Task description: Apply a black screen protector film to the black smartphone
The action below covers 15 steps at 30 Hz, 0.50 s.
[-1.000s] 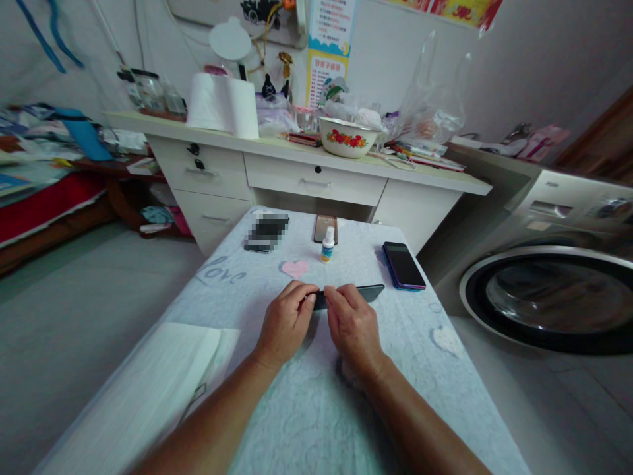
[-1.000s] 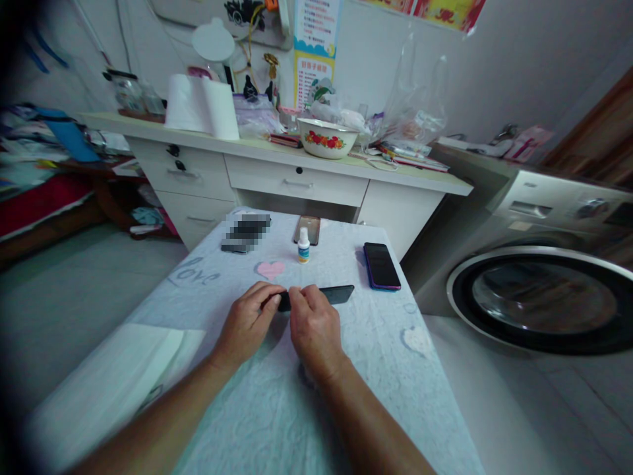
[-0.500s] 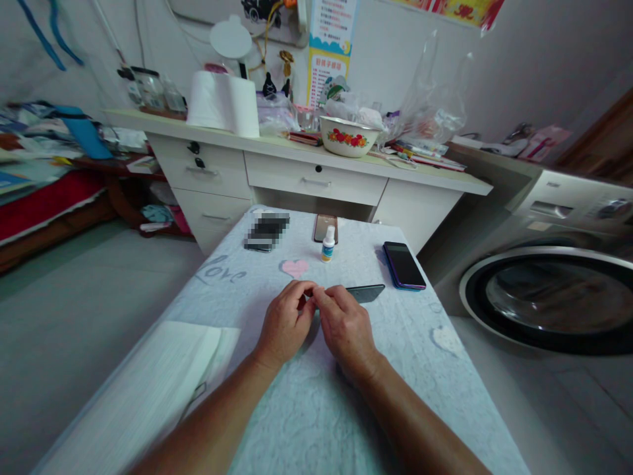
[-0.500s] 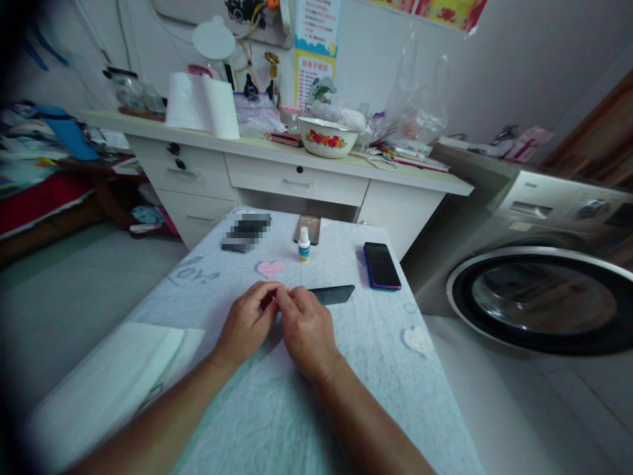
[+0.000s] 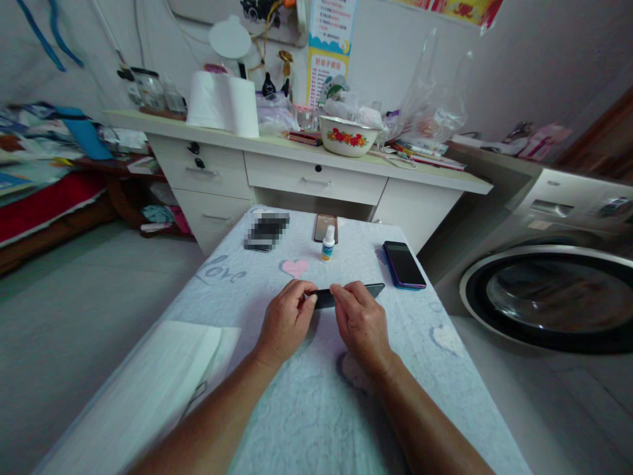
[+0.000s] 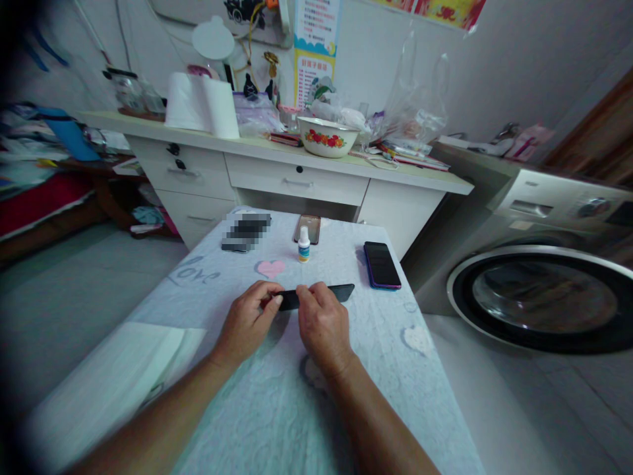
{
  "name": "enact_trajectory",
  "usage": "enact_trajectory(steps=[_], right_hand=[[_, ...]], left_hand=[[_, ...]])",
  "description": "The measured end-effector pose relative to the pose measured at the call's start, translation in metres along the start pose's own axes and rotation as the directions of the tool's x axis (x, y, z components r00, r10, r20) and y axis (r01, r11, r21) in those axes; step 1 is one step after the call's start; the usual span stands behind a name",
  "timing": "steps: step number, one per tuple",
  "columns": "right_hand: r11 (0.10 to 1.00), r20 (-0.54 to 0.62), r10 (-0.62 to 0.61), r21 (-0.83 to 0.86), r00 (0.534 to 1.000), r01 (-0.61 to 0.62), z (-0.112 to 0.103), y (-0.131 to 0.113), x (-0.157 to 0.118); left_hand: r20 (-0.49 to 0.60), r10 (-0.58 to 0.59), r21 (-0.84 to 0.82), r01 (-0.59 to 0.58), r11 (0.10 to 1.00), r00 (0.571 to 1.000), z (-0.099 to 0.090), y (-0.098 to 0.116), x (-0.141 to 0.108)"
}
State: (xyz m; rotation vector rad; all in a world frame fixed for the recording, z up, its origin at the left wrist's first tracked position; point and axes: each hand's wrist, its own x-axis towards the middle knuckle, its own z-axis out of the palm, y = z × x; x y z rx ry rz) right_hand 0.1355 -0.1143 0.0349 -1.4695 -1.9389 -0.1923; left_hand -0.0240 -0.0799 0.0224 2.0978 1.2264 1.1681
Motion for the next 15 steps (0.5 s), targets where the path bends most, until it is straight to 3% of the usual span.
enact_trajectory(steps=[15], right_hand=[[0.995, -0.093, 0.094, -0.029, 0.991, -0.097, -0.013, 0.03, -0.002]], left_hand=[[-0.009, -0.001, 0.01, 0.001, 1.0, 1.0, 0.0, -0.001, 0.0]])
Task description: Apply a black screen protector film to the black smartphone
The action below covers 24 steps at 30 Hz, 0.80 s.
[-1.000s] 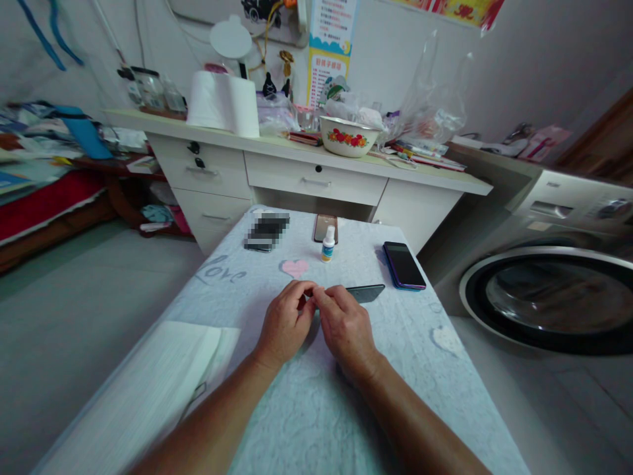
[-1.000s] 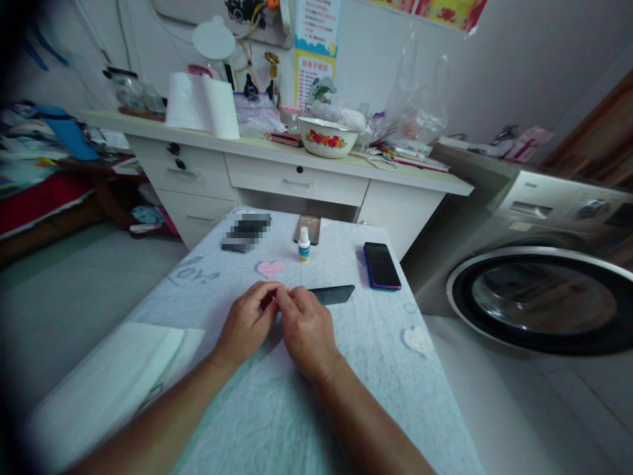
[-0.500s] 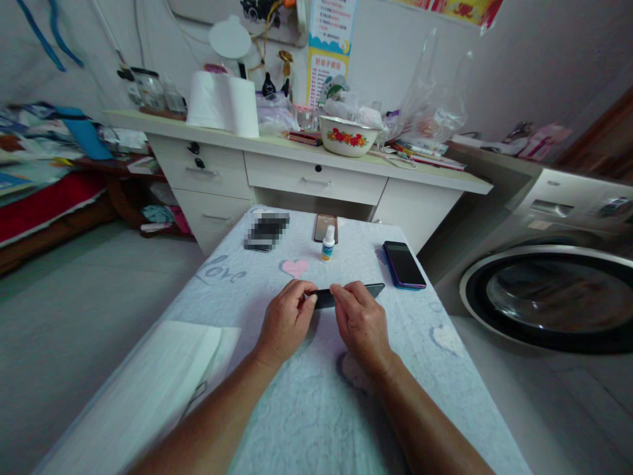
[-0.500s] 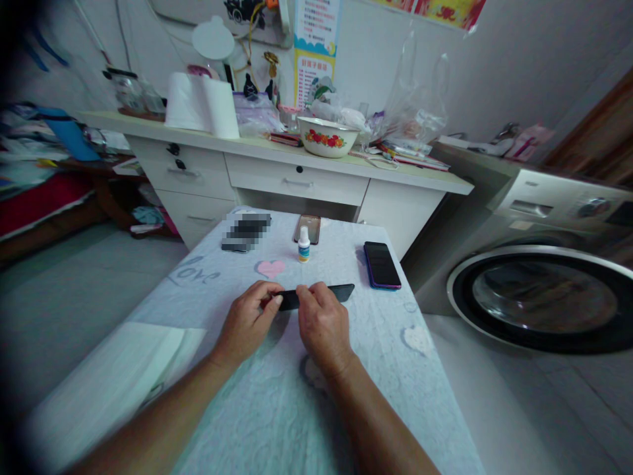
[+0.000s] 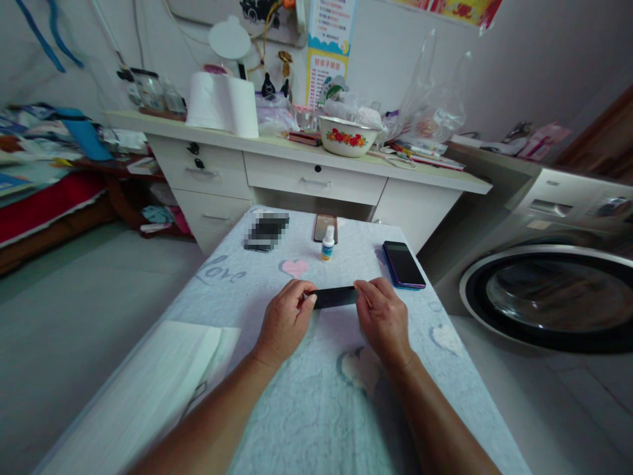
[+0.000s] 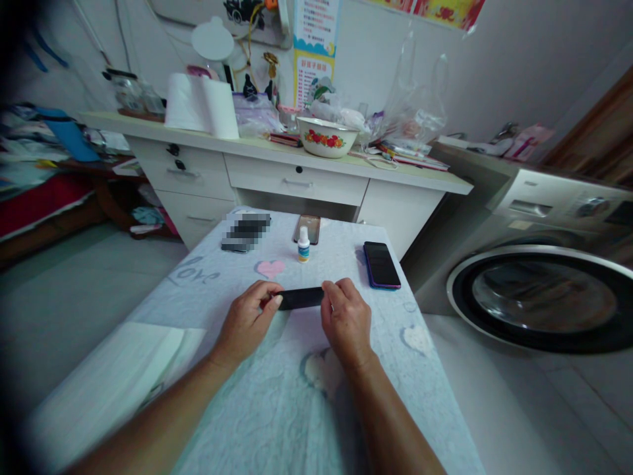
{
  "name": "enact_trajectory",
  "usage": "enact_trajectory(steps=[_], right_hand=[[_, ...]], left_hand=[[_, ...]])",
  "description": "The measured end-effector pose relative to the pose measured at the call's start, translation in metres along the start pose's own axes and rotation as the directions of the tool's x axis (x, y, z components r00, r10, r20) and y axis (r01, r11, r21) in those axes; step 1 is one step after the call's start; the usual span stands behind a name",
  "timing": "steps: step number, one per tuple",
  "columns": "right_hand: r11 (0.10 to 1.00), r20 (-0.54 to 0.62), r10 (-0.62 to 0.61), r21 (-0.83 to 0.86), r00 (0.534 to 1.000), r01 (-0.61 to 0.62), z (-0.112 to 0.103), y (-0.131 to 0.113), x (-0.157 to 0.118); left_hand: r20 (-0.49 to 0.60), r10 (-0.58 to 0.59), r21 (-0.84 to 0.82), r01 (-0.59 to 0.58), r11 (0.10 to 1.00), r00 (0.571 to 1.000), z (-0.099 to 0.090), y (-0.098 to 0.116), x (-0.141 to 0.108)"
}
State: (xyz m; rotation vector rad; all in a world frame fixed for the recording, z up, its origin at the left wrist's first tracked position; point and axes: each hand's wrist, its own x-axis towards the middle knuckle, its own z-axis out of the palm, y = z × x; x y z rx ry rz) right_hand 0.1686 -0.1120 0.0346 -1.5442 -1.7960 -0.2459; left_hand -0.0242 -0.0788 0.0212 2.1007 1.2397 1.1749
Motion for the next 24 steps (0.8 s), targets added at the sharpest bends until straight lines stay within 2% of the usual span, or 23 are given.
enact_trajectory(steps=[7, 12, 24], right_hand=[[0.998, -0.056, 0.027, -0.055, 0.998, -0.03, -0.005, 0.015, 0.002], [0.996, -0.066, 0.033, -0.079, 0.997, -0.038, -0.005, 0.016, 0.002], [0.997, 0.041, -0.046, 0.063, 0.998, 0.044, 0.01, -0.017, -0.001]], left_hand=[[-0.002, 0.002, 0.007, -0.002, 1.0, 1.0, 0.001, -0.002, -0.001], [-0.011, 0.004, 0.007, -0.004, 1.0, 1.0, 0.001, -0.002, -0.001], [0.003, -0.007, -0.003, 0.007, 1.0, 1.0, 0.0, 0.002, 0.001]])
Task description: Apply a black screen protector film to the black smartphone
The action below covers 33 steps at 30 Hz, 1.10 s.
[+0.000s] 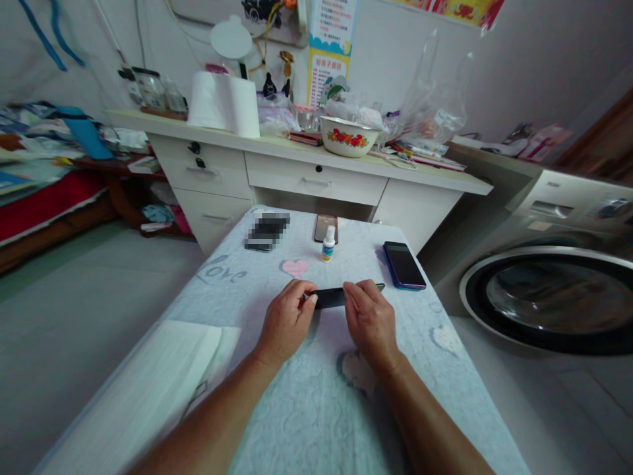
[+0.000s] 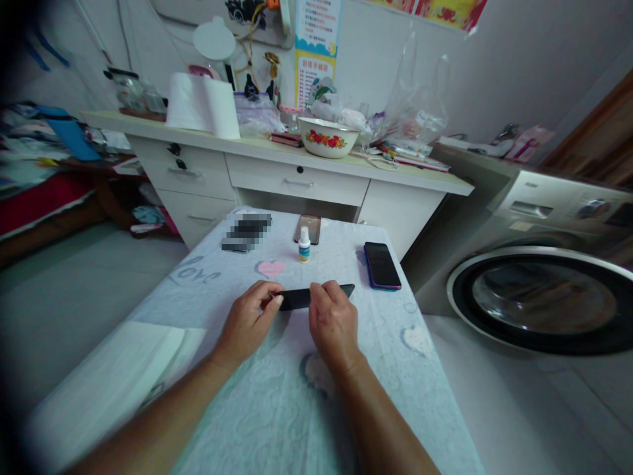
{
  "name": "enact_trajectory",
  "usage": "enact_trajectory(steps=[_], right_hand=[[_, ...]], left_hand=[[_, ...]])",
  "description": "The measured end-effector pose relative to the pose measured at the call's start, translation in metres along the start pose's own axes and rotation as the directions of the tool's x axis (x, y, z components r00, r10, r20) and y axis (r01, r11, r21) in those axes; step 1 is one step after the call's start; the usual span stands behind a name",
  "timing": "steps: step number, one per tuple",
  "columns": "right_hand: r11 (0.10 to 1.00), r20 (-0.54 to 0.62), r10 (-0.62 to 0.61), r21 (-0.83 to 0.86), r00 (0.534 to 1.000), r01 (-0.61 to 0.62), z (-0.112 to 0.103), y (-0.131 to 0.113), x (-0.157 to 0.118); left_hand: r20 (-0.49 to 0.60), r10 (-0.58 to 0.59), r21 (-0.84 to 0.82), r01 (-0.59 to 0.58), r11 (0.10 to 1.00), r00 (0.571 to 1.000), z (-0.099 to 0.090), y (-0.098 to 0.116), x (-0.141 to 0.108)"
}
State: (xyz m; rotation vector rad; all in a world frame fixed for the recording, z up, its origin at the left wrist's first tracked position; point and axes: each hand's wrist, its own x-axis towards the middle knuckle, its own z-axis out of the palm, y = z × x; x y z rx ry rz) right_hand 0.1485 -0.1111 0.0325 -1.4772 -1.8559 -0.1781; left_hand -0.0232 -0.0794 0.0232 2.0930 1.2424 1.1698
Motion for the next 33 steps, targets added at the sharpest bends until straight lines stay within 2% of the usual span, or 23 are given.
enact_trajectory(steps=[15, 21, 33], right_hand=[[0.987, 0.089, -0.139, 0.093, 0.986, 0.13, 0.015, -0.025, 0.001], [0.996, 0.069, -0.088, 0.039, 0.994, 0.086, 0.009, -0.022, 0.003], [0.999, -0.013, 0.036, -0.038, 0.999, -0.037, -0.004, 0.007, 0.0]], left_hand=[[0.003, 0.007, -0.044, -0.007, 0.999, 1.0, 0.001, -0.002, 0.0], [0.004, 0.006, -0.043, -0.006, 0.999, 1.0, 0.001, -0.002, -0.001], [0.003, -0.009, -0.022, 0.009, 1.0, 1.0, 0.0, -0.002, 0.0]])
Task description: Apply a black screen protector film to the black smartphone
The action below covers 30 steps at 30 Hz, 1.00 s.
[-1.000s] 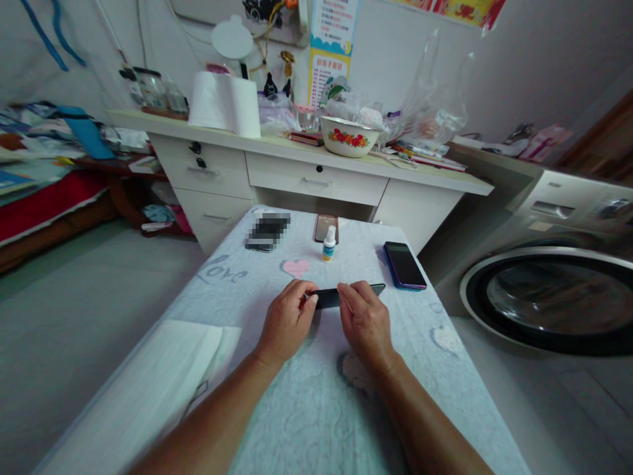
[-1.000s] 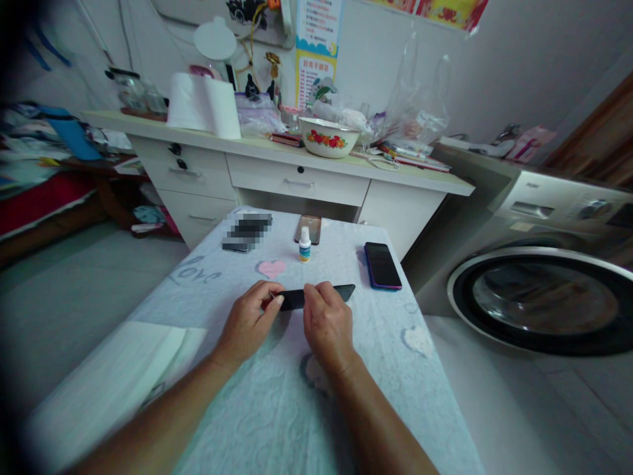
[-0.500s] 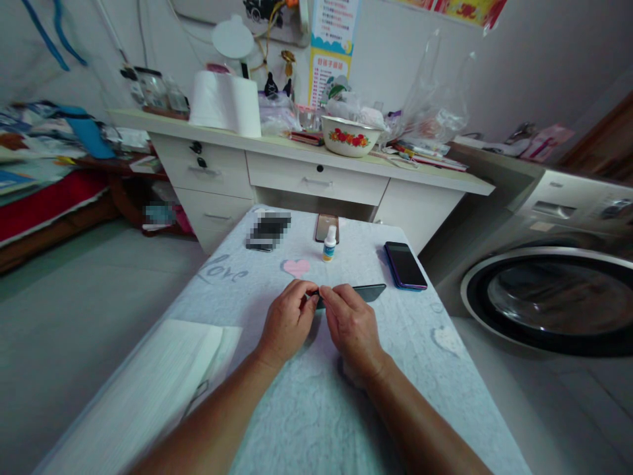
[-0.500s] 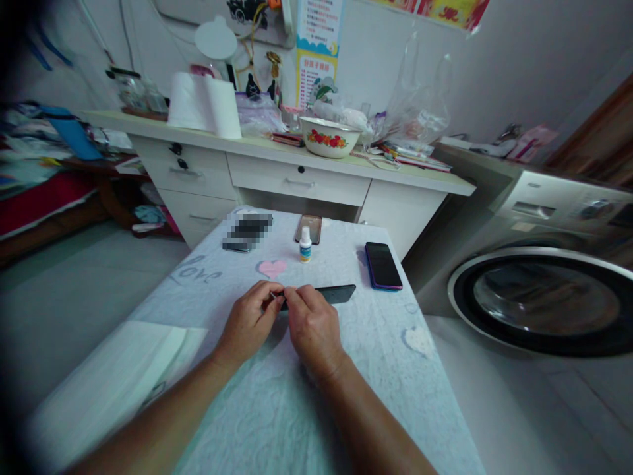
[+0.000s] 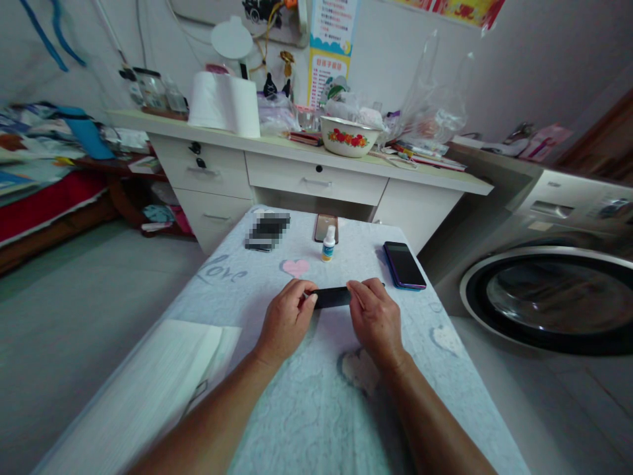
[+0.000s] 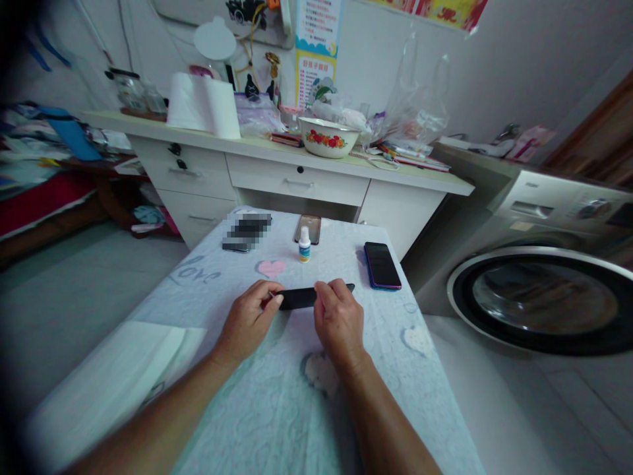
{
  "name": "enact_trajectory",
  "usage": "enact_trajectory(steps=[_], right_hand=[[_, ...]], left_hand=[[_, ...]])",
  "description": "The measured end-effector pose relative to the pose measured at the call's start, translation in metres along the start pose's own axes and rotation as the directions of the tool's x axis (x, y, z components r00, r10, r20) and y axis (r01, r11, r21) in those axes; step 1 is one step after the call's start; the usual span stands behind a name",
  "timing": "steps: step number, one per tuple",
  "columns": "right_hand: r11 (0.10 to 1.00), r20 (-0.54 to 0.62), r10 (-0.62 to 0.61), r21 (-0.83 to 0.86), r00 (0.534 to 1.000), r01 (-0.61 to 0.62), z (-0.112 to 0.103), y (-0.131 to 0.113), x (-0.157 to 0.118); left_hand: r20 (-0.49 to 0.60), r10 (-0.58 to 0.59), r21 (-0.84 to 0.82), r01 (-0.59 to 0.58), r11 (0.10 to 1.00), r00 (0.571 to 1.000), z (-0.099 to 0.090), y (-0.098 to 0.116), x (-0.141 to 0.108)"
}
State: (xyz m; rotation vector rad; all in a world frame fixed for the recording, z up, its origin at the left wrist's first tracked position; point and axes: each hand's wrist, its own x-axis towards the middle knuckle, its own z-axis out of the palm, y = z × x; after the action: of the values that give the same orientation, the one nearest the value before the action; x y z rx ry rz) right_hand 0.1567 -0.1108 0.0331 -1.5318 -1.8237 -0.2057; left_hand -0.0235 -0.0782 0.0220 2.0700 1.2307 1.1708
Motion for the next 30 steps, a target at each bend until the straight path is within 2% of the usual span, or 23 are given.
enact_trajectory(steps=[17, 24, 30], right_hand=[[0.987, -0.135, 0.089, -0.119, 0.987, -0.105, -0.012, 0.037, 0.002], [0.987, -0.161, 0.091, -0.119, 0.983, -0.11, -0.01, 0.036, 0.002], [0.994, -0.11, 0.068, -0.072, 0.992, -0.076, -0.006, 0.023, 0.002]], left_hand=[[-0.014, -0.005, 0.01, 0.005, 1.0, 1.0, 0.001, -0.004, 0.0], [-0.012, -0.004, 0.014, 0.004, 1.0, 1.0, 0.001, -0.002, -0.001], [-0.016, -0.001, 0.009, 0.001, 1.0, 1.0, 0.001, -0.001, -0.001]])
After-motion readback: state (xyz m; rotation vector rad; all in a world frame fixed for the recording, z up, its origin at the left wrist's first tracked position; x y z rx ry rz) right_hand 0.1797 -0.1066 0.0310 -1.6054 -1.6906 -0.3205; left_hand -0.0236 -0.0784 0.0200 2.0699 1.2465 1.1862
